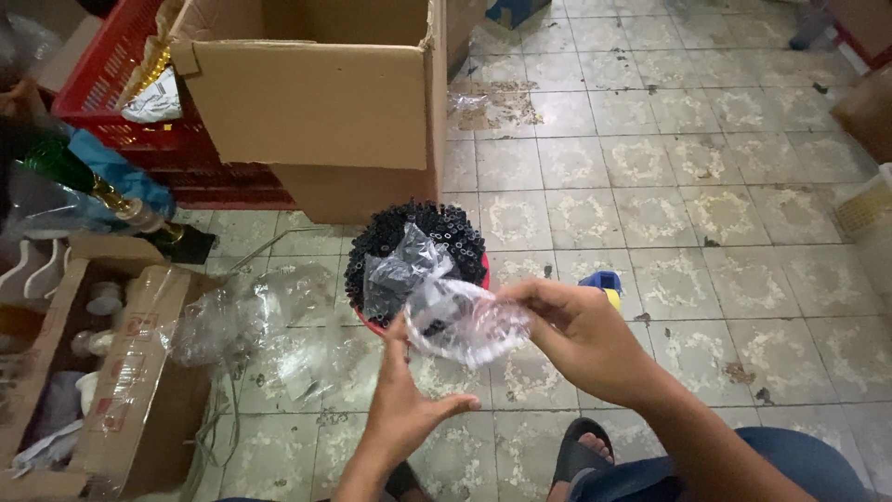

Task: The person organizes black rods and plastic bags into a bin, handling them one at a time and placing some rods into bags.

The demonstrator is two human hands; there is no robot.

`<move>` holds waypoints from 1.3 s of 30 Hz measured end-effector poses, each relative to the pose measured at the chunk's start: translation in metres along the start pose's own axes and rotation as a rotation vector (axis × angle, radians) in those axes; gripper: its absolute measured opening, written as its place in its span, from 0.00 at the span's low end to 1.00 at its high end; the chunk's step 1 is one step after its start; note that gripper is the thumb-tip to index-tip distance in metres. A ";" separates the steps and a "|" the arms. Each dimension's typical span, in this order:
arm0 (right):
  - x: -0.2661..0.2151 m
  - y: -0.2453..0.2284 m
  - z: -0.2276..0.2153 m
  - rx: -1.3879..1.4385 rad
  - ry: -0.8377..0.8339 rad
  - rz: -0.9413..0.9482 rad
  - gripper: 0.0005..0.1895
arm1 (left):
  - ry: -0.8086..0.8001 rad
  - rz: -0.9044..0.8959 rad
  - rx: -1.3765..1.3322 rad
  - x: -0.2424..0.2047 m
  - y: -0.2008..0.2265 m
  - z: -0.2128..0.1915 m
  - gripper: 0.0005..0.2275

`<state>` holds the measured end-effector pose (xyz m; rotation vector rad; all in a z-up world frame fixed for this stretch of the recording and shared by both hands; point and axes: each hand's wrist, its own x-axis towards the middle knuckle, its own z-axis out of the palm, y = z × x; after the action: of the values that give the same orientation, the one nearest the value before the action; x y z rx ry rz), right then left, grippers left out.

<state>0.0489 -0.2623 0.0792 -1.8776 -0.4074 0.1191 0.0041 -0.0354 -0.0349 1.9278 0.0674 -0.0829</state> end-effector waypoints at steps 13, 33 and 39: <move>-0.007 0.066 -0.014 -0.337 -0.466 0.313 0.36 | 0.390 -0.121 -0.135 0.006 -0.015 0.008 0.07; -0.004 0.134 0.067 -0.226 -0.285 0.292 0.04 | 0.824 -0.291 -0.519 0.009 0.021 -0.025 0.12; -0.004 0.115 0.064 -0.240 -0.286 0.416 0.03 | 0.804 -0.375 -0.484 0.009 0.029 -0.026 0.14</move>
<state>0.0522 -0.2388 -0.0503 -2.1700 -0.2242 0.6483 0.0160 -0.0211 0.0003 1.3407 0.9011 0.4271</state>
